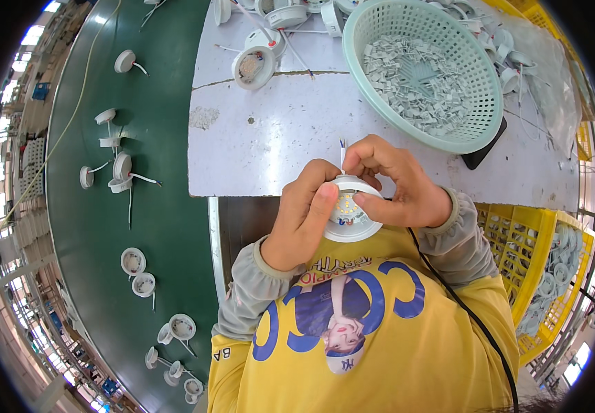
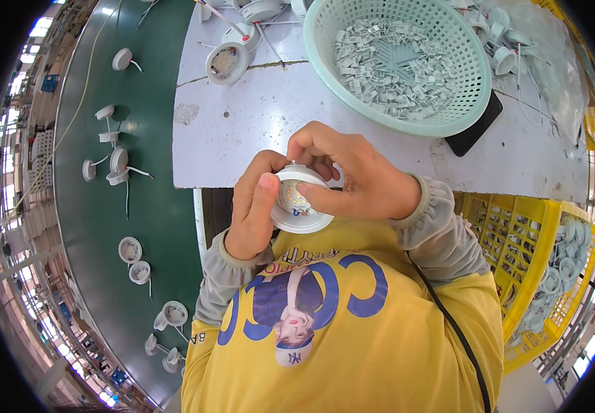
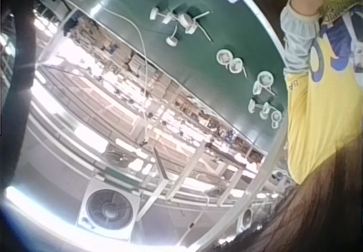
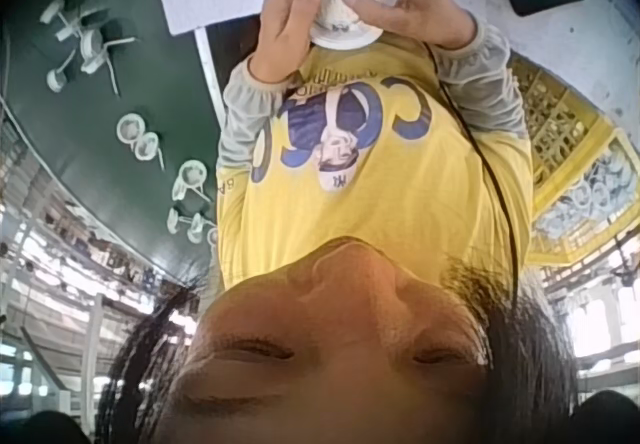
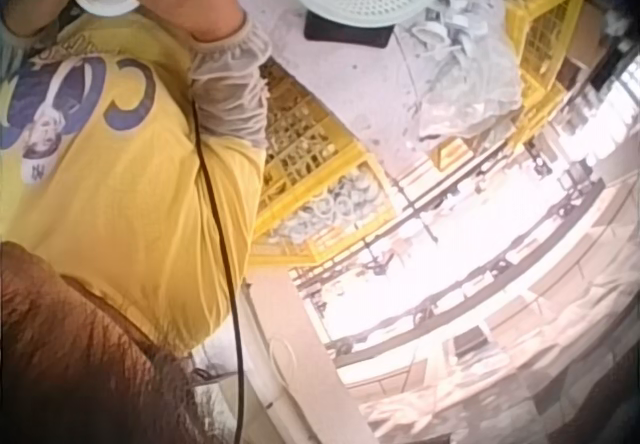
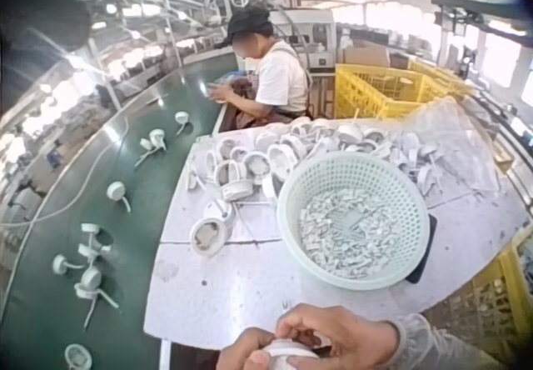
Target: The person assembles LED light fixtures by picking circular light casings, taking plastic clips from a basket, and attaching the clips into the casing edges by hand before setting the assembled lights onto a conveyor belt.
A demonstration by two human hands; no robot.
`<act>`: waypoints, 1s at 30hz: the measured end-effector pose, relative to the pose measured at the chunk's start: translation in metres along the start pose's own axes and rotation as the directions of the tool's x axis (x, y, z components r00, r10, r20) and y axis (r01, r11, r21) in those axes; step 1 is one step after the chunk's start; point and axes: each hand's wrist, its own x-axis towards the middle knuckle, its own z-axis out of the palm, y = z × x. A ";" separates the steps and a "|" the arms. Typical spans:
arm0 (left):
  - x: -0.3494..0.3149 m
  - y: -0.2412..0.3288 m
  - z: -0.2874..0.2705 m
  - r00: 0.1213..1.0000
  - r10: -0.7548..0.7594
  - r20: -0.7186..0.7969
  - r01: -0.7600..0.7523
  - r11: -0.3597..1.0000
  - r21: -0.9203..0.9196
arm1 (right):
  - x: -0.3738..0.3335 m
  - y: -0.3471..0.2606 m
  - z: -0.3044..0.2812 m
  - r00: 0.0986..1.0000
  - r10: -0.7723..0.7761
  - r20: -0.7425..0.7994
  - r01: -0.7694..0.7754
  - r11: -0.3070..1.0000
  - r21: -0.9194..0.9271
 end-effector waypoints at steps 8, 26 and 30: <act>-0.003 -0.012 0.002 1.000 0.013 0.013 -0.011 0.993 -0.119 | 0.001 0.004 0.001 1.000 0.021 0.018 -0.023 0.987 0.162; -0.008 -0.006 0.002 0.999 0.024 0.025 -0.022 0.998 -0.051 | -0.007 0.005 0.000 0.974 0.222 0.043 -0.218 0.873 0.436; -0.007 0.000 0.001 0.999 -0.022 0.033 0.022 1.000 -0.002 | -0.007 0.001 -0.004 0.989 0.145 -0.012 -0.138 0.961 0.239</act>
